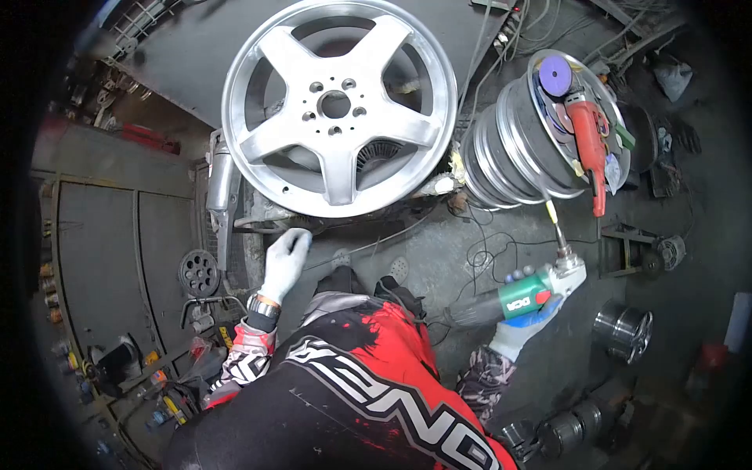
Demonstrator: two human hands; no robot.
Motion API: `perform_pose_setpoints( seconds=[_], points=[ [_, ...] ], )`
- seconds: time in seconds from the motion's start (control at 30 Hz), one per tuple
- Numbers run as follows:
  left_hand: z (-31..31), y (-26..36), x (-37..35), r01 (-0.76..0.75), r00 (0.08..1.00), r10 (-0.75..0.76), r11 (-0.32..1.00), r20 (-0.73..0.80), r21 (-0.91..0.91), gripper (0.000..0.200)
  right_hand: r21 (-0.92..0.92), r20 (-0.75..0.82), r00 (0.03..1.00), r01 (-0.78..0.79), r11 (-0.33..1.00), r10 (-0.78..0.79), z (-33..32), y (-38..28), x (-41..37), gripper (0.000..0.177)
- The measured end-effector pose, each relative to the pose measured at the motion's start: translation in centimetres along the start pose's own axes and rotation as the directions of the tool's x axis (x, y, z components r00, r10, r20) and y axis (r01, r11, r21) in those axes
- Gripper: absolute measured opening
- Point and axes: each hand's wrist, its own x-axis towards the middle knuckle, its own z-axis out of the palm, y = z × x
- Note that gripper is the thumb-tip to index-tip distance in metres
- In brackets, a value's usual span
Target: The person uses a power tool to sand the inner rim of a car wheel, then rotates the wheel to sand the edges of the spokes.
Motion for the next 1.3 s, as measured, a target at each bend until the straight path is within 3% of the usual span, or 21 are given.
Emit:
perform_pose_setpoints(
  seconds=[0.07,0.17,0.2,0.23,0.3,0.4,0.5,0.6,0.63,0.7,0.77,0.8,0.83,0.87,0.9,0.97,1.1,1.13,1.23,1.27,1.3],
  points=[
    [-0.6,-2.0,-0.3,0.007,0.99,-0.009,1.0,-0.143,-0.017,0.024,0.098,0.133,0.99,-0.055,0.994,0.042,0.7,-0.2,3.5,0.084],
    [-2.8,-3.4,0.0,0.057,0.961,-0.073,0.996,-0.268,-0.066,0.027,0.054,0.231,0.973,-0.033,0.998,0.019,3.7,-0.2,8.3,0.084],
    [-3.2,-4.2,0.8,0.141,0.947,-0.216,0.946,-0.24,-0.293,0.028,0.05,0.212,0.977,-0.03,0.998,0.019,4.5,0.0,10.1,0.084],
    [-3.7,-5.5,1.7,0.106,0.947,-0.218,0.904,-0.236,-0.414,0.03,0.028,0.204,0.979,-0.017,0.999,0.011,5.7,0.2,11.3,0.086],
    [-4.6,-6.4,4.0,0.117,0.913,-0.293,0.854,-0.284,-0.508,0.036,0.024,0.406,0.912,-0.067,0.997,0.052,7.6,0.8,15.2,0.087],
    [-4.9,-7.5,8.5,0.128,0.877,-0.379,0.777,-0.296,-0.616,0.045,-0.185,0.218,0.976,0.021,0.982,0.02,11.0,2.3,19.5,0.089],
    [-5.0,-6.1,11.9,0.176,0.904,-0.397,0.684,-0.158,-0.708,0.053,-0.154,0.409,0.903,-0.07,0.986,0.128,13.0,3.9,25.4,0.089],
    [-5.4,-5.4,12.8,0.183,0.917,-0.355,0.778,-0.181,-0.601,0.053,0.012,0.485,0.837,-0.297,0.955,0.254,17.8,6.1,27.9,0.089],
    [-5.6,-5.4,13.1,0.185,0.928,-0.325,0.825,-0.181,-0.533,0.053,-0.001,0.458,0.853,-0.282,0.959,0.251,19.1,6.9,28.5,0.086],
    [-5.8,-4.7,13.2,0.11,0.918,-0.214,0.946,-0.333,-0.305,0.049,0.014,0.525,0.816,-0.291,0.957,0.24,20.8,8.5,30.3,0.084],
    [-5.9,-6.2,13.9,0.071,0.926,-0.148,0.972,-0.348,-0.225,0.049,0.003,0.454,0.856,-0.28,0.96,0.248,21.9,10.0,31.4,0.085],
    [-5.7,-7.0,14.1,0.072,0.931,-0.143,0.974,-0.336,-0.216,0.049,-0.003,0.495,0.831,-0.291,0.957,0.254,22.3,10.6,32.1,0.084],
    [-5.5,-7.7,14.1,0.105,0.929,-0.208,0.941,-0.307,-0.321,0.049,-0.008,0.532,0.806,-0.302,0.953,0.26,22.4,11.1,32.6,0.084],
    [-5.7,-7.7,14.1,0.136,0.924,-0.268,0.897,-0.273,-0.421,0.05,-0.046,0.478,0.842,-0.26,0.964,0.25,22.5,11.4,32.7,0.085],
    [-5.9,-7.8,14.0,0.141,0.931,-0.261,0.903,-0.256,-0.407,0.05,-0.018,0.473,0.842,-0.284,0.959,0.259,22.5,11.7,32.7,0.083],
    [-5.8,-7.0,13.8,0.067,0.932,-0.205,0.908,-0.3,-0.413,0.048,0.106,0.58,0.757,-0.437,0.893,0.302,23.0,11.8,32.1,0.081],
    [-6.2,-6.6,13.8,0.196,0.918,-0.354,0.799,-0.18,-0.569,0.043,0.131,0.564,0.776,-0.423,0.897,0.284,22.1,12.1,32.0,0.081],
    [-6.3,-6.1,14.0,0.107,0.93,-0.273,0.842,-0.246,-0.528,0.041,0.13,0.556,0.782,-0.416,0.9,0.281,21.9,12.1,32.1,0.082],
    [-7.9,-2.7,15.4,0.178,0.897,-0.347,0.85,-0.273,-0.495,0.042,0.155,0.491,0.834,-0.366,0.917,0.25,20.8,11.9,31.2,0.083],
    [-8.6,-1.9,17.2,-0.023,0.922,-0.07,0.972,-0.382,-0.235,0.044,0.157,0.473,0.849,-0.344,0.926,0.236,20.1,11.8,31.0,0.084],
    [-9.3,-0.9,17.7,0.083,0.935,-0.196,0.932,-0.297,-0.354,0.047,0.151,0.447,0.867,-0.314,0.937,0.219,19.4,11.8,30.3,0.085]
  ],
)
